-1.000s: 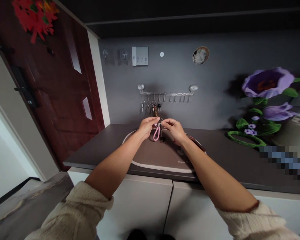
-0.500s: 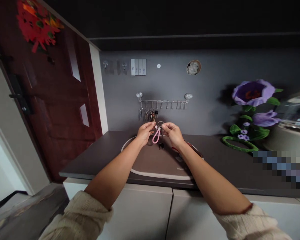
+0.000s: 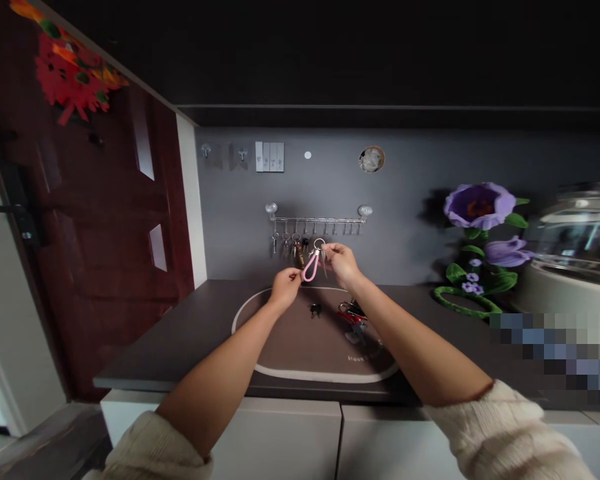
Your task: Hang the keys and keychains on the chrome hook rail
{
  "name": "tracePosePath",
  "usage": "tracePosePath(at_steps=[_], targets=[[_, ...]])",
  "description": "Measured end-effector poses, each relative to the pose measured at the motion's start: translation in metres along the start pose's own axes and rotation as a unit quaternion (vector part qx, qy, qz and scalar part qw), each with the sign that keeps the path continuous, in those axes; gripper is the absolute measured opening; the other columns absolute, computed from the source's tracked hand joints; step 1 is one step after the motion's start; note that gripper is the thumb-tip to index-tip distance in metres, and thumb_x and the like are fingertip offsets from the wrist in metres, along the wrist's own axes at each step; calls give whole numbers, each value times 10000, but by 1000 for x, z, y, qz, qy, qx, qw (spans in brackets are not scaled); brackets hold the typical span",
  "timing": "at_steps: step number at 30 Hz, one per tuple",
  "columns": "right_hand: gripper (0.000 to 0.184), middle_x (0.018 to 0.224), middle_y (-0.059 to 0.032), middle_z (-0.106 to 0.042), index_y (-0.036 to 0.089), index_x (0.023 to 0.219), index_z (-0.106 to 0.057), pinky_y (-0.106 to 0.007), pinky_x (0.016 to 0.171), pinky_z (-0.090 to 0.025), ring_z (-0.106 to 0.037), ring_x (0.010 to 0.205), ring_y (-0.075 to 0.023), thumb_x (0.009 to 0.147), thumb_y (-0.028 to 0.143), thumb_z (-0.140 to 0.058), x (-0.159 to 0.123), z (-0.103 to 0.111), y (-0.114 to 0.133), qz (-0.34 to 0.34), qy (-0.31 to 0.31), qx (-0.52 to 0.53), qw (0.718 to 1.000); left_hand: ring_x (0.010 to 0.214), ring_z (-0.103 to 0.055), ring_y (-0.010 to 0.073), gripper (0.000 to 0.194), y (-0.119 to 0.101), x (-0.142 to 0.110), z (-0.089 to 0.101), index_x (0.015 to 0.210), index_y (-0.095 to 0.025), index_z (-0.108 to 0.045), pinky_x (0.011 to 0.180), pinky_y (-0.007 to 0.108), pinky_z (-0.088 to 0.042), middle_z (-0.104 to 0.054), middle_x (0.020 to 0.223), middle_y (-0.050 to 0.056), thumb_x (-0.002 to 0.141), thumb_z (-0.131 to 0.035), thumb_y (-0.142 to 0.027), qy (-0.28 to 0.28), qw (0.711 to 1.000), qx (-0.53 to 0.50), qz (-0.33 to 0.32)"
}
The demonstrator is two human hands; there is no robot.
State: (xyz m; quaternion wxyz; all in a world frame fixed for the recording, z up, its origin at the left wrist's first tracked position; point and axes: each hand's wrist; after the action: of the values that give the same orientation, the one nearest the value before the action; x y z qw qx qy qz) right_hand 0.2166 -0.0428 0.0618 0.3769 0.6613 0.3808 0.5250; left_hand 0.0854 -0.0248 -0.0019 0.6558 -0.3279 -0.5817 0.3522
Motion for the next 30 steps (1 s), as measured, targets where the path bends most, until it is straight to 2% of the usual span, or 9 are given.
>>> tracePosePath(at_steps=[4,8,16,23,30], targets=[[65,559,-11,-545,153,672,-500,-249,543,-497,-521,504,-86,722,193,-490,18,-1,2,-6,-35,-12,999,594,-481,110,200,4,1,4,682,-152,-602,594,222,-359,-566,626,16,714,-468,-297,-8,992,100,-75],[70,511,-4,-533,147,662,-502,-234,508,-495,-507,462,-78,724,169,-478,38,-1,-1,-8,-63,-11,998,665,-492,131,192,3,1,7,692,-168,-610,661,246,-357,-576,709,34,718,-473,-299,-27,981,156,-111],[74,472,-7,-527,137,624,-509,-264,508,-499,-525,447,-98,687,109,-484,65,-7,-9,-19,-96,12,995,658,-473,137,205,4,3,11,713,-177,-608,654,253,-338,-548,694,40,745,-446,-299,-37,968,212,-130],[69,497,-11,-530,135,610,-506,-256,496,-504,-528,468,-98,678,132,-513,73,-11,-15,-28,-135,-21,990,648,-476,134,204,8,5,12,715,-175,-611,639,246,-339,-555,692,40,745,-447,-292,-39,965,222,-130],[70,431,14,-471,120,615,-524,-226,448,-485,-502,427,-90,668,160,-547,80,-11,-18,-17,-157,-47,986,638,-486,125,223,12,7,12,718,-160,-612,624,238,-353,-569,687,42,753,-438,-296,-48,961,237,-136]])
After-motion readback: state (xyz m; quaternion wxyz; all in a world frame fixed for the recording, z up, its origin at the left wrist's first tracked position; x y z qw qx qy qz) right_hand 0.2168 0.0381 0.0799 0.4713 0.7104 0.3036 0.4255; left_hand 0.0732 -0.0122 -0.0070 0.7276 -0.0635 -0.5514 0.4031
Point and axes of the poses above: each hand's wrist, its own x-axis towards the middle knuckle, its own z-axis out of the back of the hand, y = z × x
